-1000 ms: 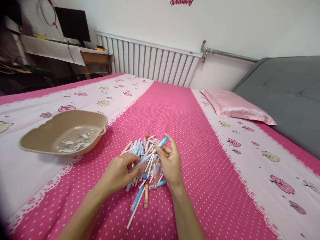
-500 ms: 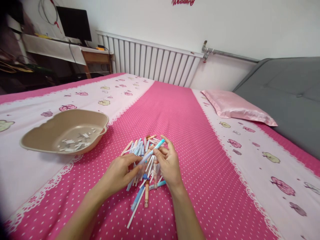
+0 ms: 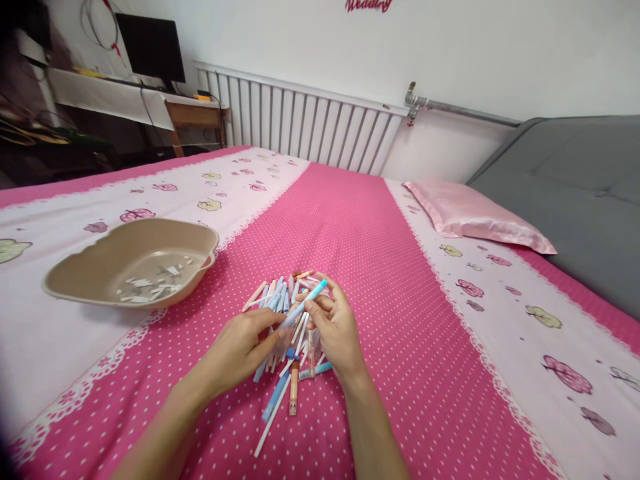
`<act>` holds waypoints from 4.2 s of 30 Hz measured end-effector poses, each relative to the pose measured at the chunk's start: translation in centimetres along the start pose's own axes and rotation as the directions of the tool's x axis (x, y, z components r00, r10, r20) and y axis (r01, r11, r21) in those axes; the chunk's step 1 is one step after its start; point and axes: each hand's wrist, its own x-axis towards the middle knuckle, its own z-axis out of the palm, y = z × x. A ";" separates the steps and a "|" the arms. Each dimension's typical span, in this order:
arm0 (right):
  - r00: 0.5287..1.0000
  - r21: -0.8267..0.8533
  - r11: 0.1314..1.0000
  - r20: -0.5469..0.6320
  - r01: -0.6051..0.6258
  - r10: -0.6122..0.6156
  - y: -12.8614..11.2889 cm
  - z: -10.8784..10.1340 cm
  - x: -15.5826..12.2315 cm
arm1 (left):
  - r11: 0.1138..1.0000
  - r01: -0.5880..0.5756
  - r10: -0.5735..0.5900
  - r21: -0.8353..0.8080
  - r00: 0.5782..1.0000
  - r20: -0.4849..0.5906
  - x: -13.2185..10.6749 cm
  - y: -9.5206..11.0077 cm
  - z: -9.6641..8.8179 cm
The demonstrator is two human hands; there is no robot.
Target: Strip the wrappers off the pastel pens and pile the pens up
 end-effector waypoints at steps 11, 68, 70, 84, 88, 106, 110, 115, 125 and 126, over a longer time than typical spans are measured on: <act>0.997 0.019 0.999 -0.076 -0.026 0.028 0.0 0.2 0.1 | 1.000 -0.003 0.002 -0.006 0.995 -0.095 0.0 -0.1 0.4; 0.994 0.257 0.964 0.108 -0.063 0.036 -0.3 0.0 -0.4 | 0.955 -0.033 0.037 -0.294 0.999 0.006 -0.1 0.6 -0.2; 0.995 0.255 0.965 0.095 -0.059 0.036 -0.3 0.0 -0.4 | 0.959 -0.033 0.032 -0.282 0.999 -0.006 -0.1 0.5 -0.1; 0.980 0.245 0.970 0.188 0.015 -0.063 -1.2 0.2 -1.0 | 0.919 -0.006 0.028 -0.394 0.998 0.049 -0.2 0.6 -0.2; 0.974 0.274 0.959 0.226 -0.068 0.004 -1.4 0.1 -1.2 | 0.878 -0.008 0.069 -0.479 0.992 0.109 -0.3 0.8 -0.5; 0.988 0.254 0.966 0.152 -0.042 0.003 -0.3 -0.3 -0.7 | 0.909 -0.018 0.040 -0.416 0.998 0.044 0.0 0.7 -0.2; 0.989 0.206 0.978 0.150 -0.034 0.003 -0.4 -0.3 -0.7 | 0.893 0.037 -0.021 -0.449 0.999 0.040 0.0 0.8 -0.2; 0.988 0.169 0.985 0.153 -0.030 0.004 -0.4 -0.3 -0.8 | 0.881 0.077 -0.073 -0.467 0.997 0.028 -0.1 0.9 -0.1; 0.987 0.147 0.988 0.162 -0.047 0.023 0.0 -0.4 -0.8 | 0.943 0.105 -0.128 -0.315 0.990 -0.053 -0.1 1.0 0.9; 0.986 0.145 0.988 0.163 -0.052 0.028 0.0 -0.4 -0.8 | 0.945 0.107 -0.130 -0.310 0.990 -0.054 -0.2 1.0 1.0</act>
